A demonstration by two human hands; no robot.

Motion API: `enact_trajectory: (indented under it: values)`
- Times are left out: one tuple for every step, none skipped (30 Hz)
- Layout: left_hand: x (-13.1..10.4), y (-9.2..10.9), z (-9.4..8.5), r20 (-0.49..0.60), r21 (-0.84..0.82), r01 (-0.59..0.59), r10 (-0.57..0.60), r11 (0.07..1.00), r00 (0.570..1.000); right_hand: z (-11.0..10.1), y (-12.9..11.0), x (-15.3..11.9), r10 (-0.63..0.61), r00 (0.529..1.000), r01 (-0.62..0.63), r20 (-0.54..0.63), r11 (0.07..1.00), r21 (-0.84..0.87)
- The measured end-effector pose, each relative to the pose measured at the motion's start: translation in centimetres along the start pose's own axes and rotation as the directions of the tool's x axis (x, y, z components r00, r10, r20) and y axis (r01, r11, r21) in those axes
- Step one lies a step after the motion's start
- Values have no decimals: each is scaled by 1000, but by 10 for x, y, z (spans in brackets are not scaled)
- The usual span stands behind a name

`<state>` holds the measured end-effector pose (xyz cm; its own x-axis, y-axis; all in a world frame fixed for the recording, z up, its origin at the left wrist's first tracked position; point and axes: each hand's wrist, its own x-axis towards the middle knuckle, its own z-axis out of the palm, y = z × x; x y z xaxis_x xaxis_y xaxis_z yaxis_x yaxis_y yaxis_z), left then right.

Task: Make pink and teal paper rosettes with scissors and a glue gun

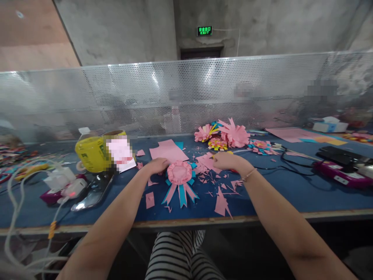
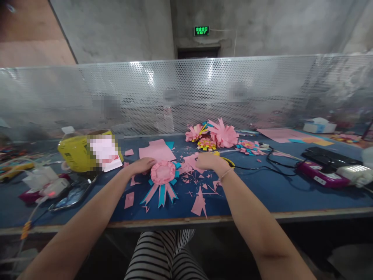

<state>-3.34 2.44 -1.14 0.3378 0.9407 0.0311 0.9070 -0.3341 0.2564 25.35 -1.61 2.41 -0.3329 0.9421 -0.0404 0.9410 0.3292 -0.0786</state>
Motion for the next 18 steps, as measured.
enact_trajectory:
  values:
    - [0,0,0,-4,9,-6,6,1000,1000,-2,3,1,-22,1000,22,-3,996,82]
    - [0,0,0,-11,20,-10,11,1000,1000,-3,5,2,-47,999,47,-6,981,188]
    - [0,0,0,-20,30,-15,15,999,1000,-4,7,3,-72,997,72,-9,950,303]
    - [0,-1,0,-26,37,-18,19,999,999,-4,7,3,-97,995,92,-7,909,406]
    - [0,-1,0,-28,41,-19,20,999,999,-3,7,4,-112,994,98,1,870,484]
    - [0,-1,1,-26,40,-18,19,999,999,-3,6,4,-116,993,90,15,839,536]
    - [0,-1,1,-22,34,-16,17,999,1000,-2,4,4,-110,993,72,33,820,568]
    - [-1,0,1,-17,24,-16,16,1000,1000,-2,3,4,-98,994,51,49,806,590]
    - [-1,0,1,-16,14,-15,15,1000,1000,-2,1,3,-87,995,35,56,794,607]
    - [-1,0,0,-17,8,-13,13,1000,1000,-1,0,3,-80,995,27,57,782,623]
    - [-1,0,0,-18,5,-12,12,1000,1000,-1,0,3,-80,996,30,51,770,638]
    - [-1,0,0,-17,8,-8,8,1000,1000,0,0,3,-88,995,41,40,759,650]
    - [-1,0,0,-12,13,-2,2,1000,1000,1,1,4,-102,994,60,26,751,658]
    - [-2,1,0,-5,21,4,-4,1000,1000,3,3,5,-115,993,79,11,744,663]
    - [-2,1,0,0,30,8,-8,1000,1000,4,5,7,-121,993,96,-7,740,666]
    - [-2,1,0,1,39,10,-10,999,1000,6,7,9,-121,992,111,-30,738,666]
    - [-2,1,0,-6,48,15,-15,999,1000,7,9,11,-115,992,122,-54,739,663]
    - [-2,1,0,-17,57,23,-22,998,1000,9,11,13,-104,992,127,-74,741,659]
